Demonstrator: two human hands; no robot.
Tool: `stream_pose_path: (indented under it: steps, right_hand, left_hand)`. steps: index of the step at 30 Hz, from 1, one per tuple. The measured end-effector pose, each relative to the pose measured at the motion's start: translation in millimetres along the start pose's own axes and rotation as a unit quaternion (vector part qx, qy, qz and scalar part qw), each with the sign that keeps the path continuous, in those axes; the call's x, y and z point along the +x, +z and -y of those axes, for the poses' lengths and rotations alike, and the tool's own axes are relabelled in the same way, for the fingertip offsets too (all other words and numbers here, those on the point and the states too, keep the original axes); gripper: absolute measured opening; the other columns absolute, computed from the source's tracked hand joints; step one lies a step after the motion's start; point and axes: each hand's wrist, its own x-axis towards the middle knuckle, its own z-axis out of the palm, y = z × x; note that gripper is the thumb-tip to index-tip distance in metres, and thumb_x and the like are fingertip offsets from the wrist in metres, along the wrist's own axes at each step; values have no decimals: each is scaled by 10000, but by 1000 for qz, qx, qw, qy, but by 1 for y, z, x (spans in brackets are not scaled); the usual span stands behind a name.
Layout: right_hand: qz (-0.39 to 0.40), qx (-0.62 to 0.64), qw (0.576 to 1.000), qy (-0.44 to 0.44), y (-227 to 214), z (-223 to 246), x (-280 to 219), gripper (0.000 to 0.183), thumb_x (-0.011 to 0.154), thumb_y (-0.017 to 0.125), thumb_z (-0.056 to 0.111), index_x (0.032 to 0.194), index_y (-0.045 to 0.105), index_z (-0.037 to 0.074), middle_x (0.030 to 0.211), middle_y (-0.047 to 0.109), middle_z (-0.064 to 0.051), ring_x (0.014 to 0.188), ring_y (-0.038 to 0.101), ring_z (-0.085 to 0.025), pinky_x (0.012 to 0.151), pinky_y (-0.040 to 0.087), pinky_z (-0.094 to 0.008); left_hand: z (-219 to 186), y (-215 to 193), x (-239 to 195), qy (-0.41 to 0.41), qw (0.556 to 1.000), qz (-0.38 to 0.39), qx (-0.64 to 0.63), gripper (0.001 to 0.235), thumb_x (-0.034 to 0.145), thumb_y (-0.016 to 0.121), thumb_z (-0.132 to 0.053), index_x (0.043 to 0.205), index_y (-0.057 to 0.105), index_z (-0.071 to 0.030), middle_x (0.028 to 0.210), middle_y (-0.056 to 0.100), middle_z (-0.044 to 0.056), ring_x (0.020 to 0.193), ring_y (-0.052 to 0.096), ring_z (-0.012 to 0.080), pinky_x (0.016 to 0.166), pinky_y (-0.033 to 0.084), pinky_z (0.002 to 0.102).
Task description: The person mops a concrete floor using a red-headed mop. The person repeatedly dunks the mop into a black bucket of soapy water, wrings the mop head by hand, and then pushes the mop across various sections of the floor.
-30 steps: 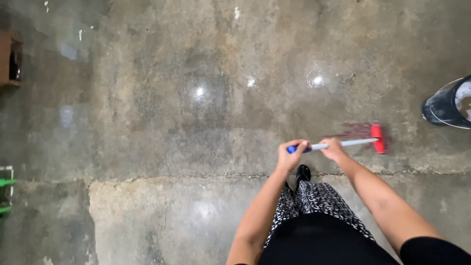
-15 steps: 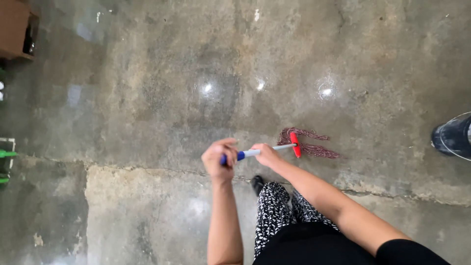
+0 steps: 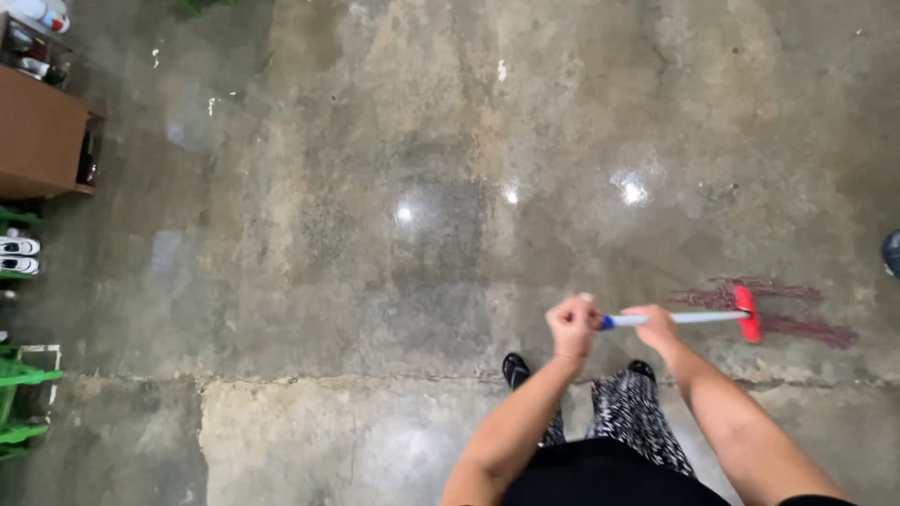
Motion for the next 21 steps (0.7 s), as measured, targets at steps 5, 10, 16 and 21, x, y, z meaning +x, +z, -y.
stream_pose_path:
  steps: [5,10,16,21]
  right_hand:
    - [5,134,979,-153,107,115,20,471,759,583,-69,1087,811,182,981,771,-137,927,725,-311,850,561,-395]
    - [72,218,943,-240,201,234,42,293,854,657,74,1131,751,89,1031,764,-172,933,753,-306,834,563,-395]
    - [29,222,957,-186,193,214,31,308,845,628,36,1114,774,78,1030,763,-175,950,757,-286,835,569,-377]
    - [-81,217,964,-131,123,128,20,313,826,611,16,1087,776,71,1003,775,-160,922,749,-275,828,563,-369]
  left_hand:
    - [-163,-100,24,102,989,-58,88,364,999,598,-113,654,647,-6,633,609,14,549,529,84,508,416,272]
    - [-296,-153,10,104,978,-99,154,403,1011,649,-147,636,614,-6,587,588,31,531,492,73,496,370,259]
    - [-278,-153,31,113,988,-91,60,402,1000,652,-175,630,607,-24,568,593,36,494,487,79,467,363,258]
    - [-183,-94,31,99,994,-17,33,411,1018,667,-144,636,563,-35,617,555,-4,553,475,66,506,375,259]
